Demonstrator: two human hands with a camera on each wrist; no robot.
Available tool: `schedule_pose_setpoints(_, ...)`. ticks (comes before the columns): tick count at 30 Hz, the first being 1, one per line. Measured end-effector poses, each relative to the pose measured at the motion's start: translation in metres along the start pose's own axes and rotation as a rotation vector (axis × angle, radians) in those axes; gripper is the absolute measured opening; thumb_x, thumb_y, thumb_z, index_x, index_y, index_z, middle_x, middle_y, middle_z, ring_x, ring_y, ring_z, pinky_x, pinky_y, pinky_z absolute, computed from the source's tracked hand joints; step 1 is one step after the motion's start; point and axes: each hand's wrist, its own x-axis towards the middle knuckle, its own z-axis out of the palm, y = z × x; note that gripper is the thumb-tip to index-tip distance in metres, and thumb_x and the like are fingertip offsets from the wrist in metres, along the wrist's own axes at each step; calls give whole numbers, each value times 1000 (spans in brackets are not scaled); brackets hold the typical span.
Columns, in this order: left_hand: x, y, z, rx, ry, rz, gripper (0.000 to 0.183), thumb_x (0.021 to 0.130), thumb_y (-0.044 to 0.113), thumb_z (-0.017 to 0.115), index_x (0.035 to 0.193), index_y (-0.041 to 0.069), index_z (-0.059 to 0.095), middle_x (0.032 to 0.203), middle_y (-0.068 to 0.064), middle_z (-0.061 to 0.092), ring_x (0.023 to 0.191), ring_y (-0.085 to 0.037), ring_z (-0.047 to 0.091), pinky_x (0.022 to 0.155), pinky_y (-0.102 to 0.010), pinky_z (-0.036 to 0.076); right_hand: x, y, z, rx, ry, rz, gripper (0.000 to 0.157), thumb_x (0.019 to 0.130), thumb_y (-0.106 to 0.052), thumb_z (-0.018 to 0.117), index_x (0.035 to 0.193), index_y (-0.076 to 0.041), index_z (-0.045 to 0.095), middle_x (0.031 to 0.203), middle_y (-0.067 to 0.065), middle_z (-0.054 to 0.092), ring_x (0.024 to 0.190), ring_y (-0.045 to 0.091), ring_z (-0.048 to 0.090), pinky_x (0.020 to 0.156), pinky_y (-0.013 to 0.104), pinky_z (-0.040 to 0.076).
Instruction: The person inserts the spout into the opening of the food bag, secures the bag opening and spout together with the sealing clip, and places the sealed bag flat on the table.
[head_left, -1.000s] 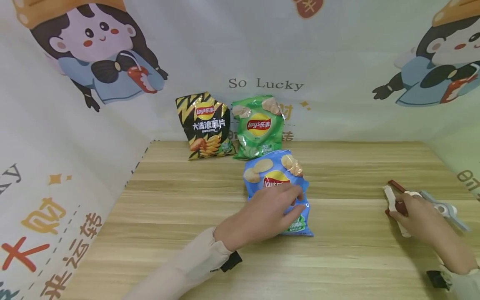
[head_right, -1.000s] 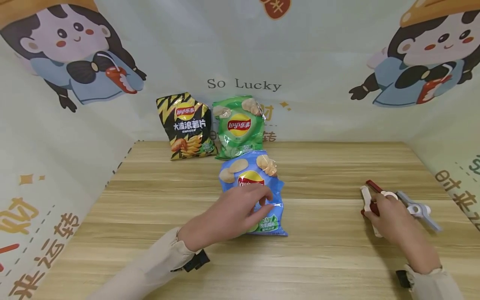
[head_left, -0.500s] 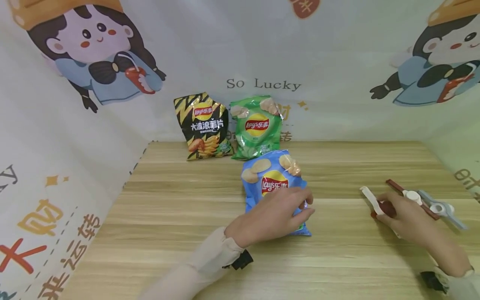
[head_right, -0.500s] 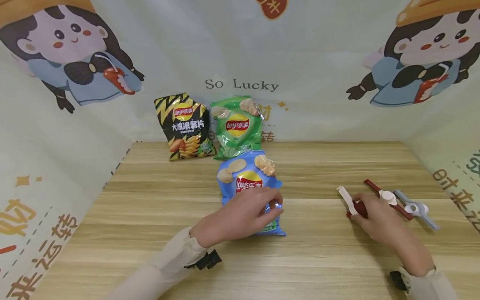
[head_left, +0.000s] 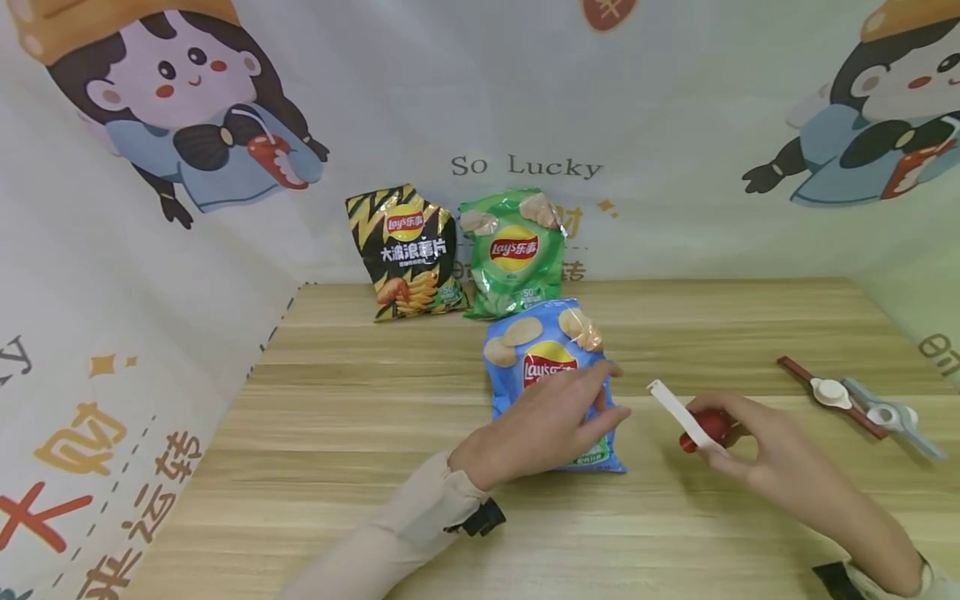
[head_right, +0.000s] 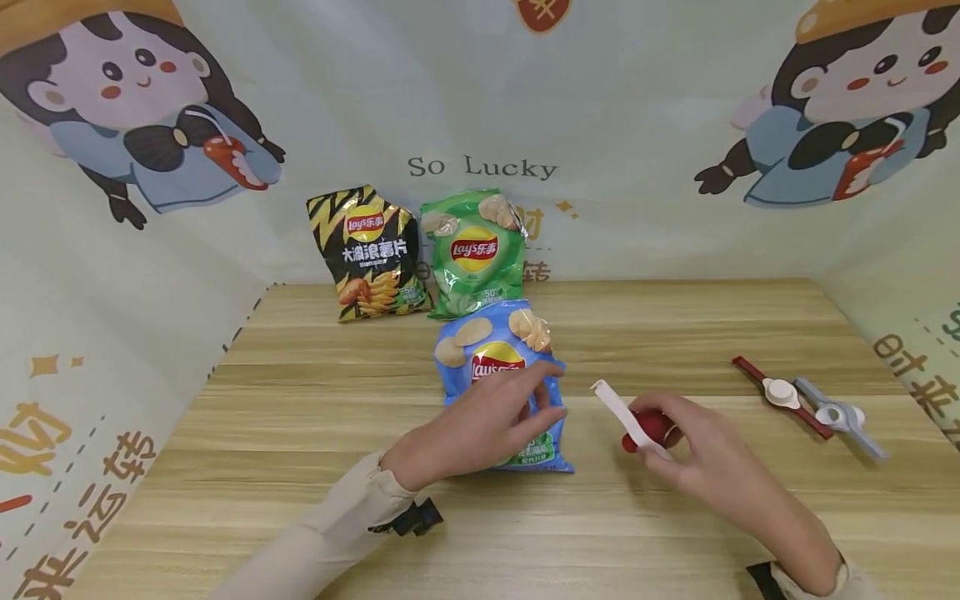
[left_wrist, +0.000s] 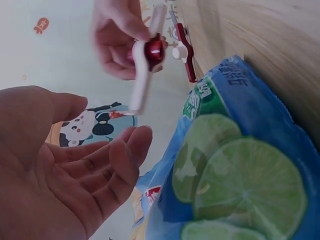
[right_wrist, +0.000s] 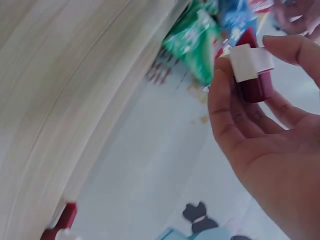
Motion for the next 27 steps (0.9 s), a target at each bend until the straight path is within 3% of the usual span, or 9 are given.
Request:
schedule_pose_setpoints(5, 3, 0, 5, -18, -9, -7, 41, 106, 37, 46, 129, 4, 56, 81, 10, 58, 65, 0, 52, 56, -13, 44, -1, -16, 5, 86, -22, -31, 50, 82, 5, 76, 121, -23, 61, 91, -16, 70, 81, 4, 65, 77, 19, 49)
schedule_pose_setpoints(9, 3, 0, 9, -25, -26, 0, 34, 108, 36, 41, 102, 12, 64, 69, 8, 50, 60, -4, 47, 50, -15, 40, 0, -21, 10, 152, -34, -60, 50, 81, 7, 76, 120, -21, 61, 92, -15, 70, 81, 4, 66, 80, 21, 52)
schedule_pose_setpoints(13, -2, -2, 12, -65, -18, 22, 33, 108, 33, 43, 85, 15, 59, 62, 6, 44, 52, -3, 41, 46, -16, 36, 3, -25, 15, 178, -43, -75, 50, 81, 6, 76, 121, -21, 61, 95, -15, 70, 81, 4, 64, 77, 22, 52)
schedule_pose_setpoints(18, -17, -6, 11, -86, 91, 21, 31, 108, 29, 44, 84, 15, 58, 64, 5, 44, 54, -5, 40, 50, -16, 35, 15, -32, 21, 270, -107, -79, 42, 88, 0, 73, 123, -19, 60, 100, -10, 69, 82, 7, 63, 72, 26, 54)
schedule_pose_setpoints(23, -29, -10, 5, -103, 202, 22, 31, 107, 27, 45, 87, 11, 61, 71, 3, 53, 65, -7, 48, 61, -18, 42, 30, -40, 23, 375, -244, 35, 26, 101, -14, 60, 126, -19, 58, 102, -3, 68, 86, 17, 66, 71, 30, 56)
schedule_pose_setpoints(27, -34, -13, -2, -189, 262, 1, 34, 108, 25, 44, 83, 8, 61, 71, -1, 55, 63, -8, 46, 59, -20, 40, 43, -47, 23, 422, -301, 94, 21, 106, -16, 49, 125, -11, 57, 98, 7, 69, 78, 24, 66, 63, 32, 57)
